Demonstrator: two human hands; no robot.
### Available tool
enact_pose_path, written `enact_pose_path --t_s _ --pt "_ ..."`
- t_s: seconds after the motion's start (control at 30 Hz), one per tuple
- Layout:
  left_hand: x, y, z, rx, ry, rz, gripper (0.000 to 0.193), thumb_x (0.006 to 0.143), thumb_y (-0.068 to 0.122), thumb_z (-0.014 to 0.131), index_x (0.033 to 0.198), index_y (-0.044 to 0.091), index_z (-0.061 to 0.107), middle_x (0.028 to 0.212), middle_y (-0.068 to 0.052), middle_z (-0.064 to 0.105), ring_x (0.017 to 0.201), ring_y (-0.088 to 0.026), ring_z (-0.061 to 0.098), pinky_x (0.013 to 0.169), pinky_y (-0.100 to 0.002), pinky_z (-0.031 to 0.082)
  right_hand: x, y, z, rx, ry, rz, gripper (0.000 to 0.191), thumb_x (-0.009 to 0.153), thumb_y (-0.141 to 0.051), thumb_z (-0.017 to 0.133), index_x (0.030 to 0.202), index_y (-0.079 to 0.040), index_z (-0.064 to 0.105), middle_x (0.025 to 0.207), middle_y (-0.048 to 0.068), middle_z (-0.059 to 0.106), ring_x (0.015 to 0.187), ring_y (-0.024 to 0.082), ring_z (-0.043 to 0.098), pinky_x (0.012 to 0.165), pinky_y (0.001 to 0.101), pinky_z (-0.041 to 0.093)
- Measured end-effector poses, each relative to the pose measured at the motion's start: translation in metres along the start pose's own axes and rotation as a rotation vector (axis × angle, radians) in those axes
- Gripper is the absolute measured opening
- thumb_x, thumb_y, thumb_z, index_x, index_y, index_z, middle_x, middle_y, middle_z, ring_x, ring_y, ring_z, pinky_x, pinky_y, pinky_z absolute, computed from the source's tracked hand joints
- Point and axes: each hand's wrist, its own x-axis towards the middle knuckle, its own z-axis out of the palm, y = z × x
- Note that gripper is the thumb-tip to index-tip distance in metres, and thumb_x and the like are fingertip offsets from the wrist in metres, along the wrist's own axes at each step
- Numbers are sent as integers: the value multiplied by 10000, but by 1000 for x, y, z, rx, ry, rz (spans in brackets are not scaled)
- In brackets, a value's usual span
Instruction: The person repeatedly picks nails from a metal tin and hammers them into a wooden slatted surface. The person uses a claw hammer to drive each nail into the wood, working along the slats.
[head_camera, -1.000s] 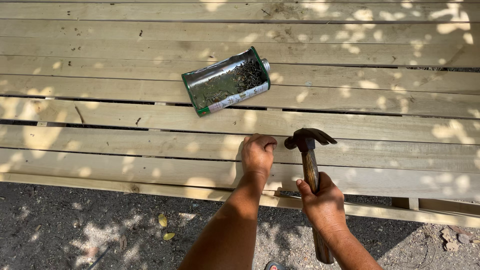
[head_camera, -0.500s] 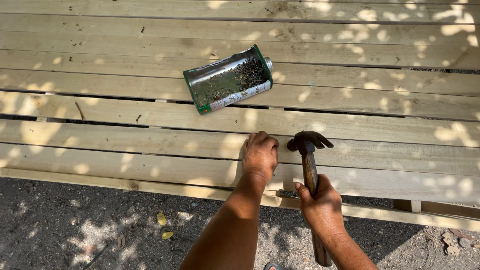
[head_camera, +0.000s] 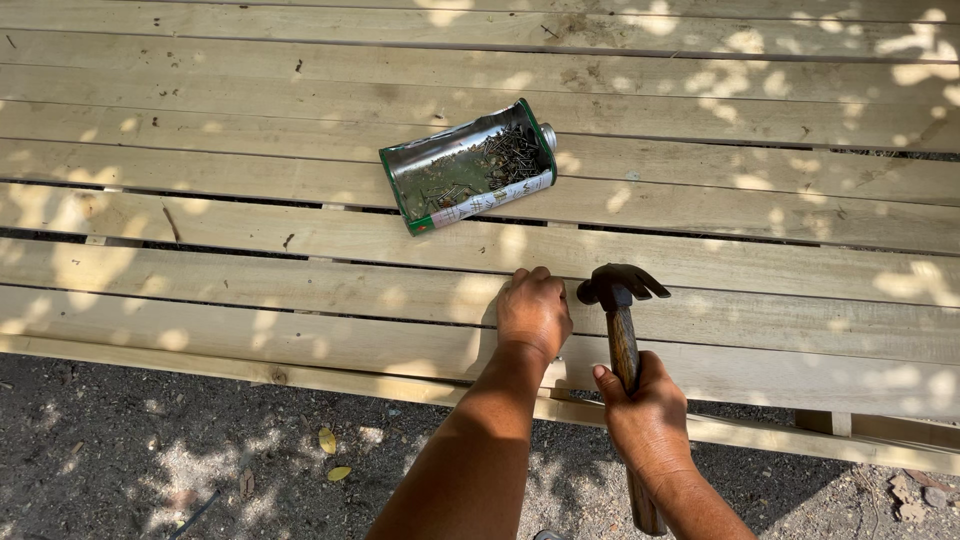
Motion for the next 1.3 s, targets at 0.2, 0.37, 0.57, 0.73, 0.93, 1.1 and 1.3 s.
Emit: enact_pose_path --t_s 0.2,0.37,0.57,0.73,0.93,1.1,1.3 --pt "4 8 -2 107 -104 10 120 744 43 739 847 101 754 1023 -32 666 1073 -261 598 975 -444 485 6 12 10 -8 -53 4 283 938 -327 689 1029 -75 598 707 85 677 602 196 692 611 380 610" --pt "8 -6 9 -108 -15 -73 65 813 122 757 864 93 785 1002 -98 688 995 -317 652 875 -437 551 8 15 8 173 -178 -11 344 894 -323 685 1184 -170 583 724 48 668 599 163 675 572 339 585" --pt "25 -19 10 -596 39 -381 19 792 48 688 785 52 705 714 -123 729 673 -306 749 673 -400 607 0 2 -3 426 -238 155 419 977 -468 616 1200 -113 591 674 77 581 443 162 532 398 349 455" --pt "20 -5 -10 -447 -113 -304 83 828 -13 595 845 25 666 839 -196 729 792 -354 709 743 -435 575 -6 -5 -7 357 -210 180 459 964 -409 649 1110 25 623 698 104 630 451 171 540 419 350 455" --pt "9 10 -31 -373 -249 -362 174 973 90 540 1037 51 697 960 -197 733 909 -364 713 821 -451 567 -6 1 -2 364 -194 204 400 962 -394 643 1119 -28 610 700 94 645 510 164 606 483 349 542" --pt "9 6 -22 -452 -197 -358 204 1007 155 543 1046 95 735 1019 -146 755 953 -305 747 872 -404 591 -1 11 -2 213 -269 180 336 932 -331 687 1122 -60 626 666 114 668 532 179 657 529 335 585" --pt "5 -2 -5 -301 -74 -267 101 880 122 696 870 105 795 1091 -102 680 1019 -312 674 923 -404 561 0 15 -1 418 -288 224 333 984 -382 608 1082 -66 576 650 77 556 520 189 581 494 372 536"
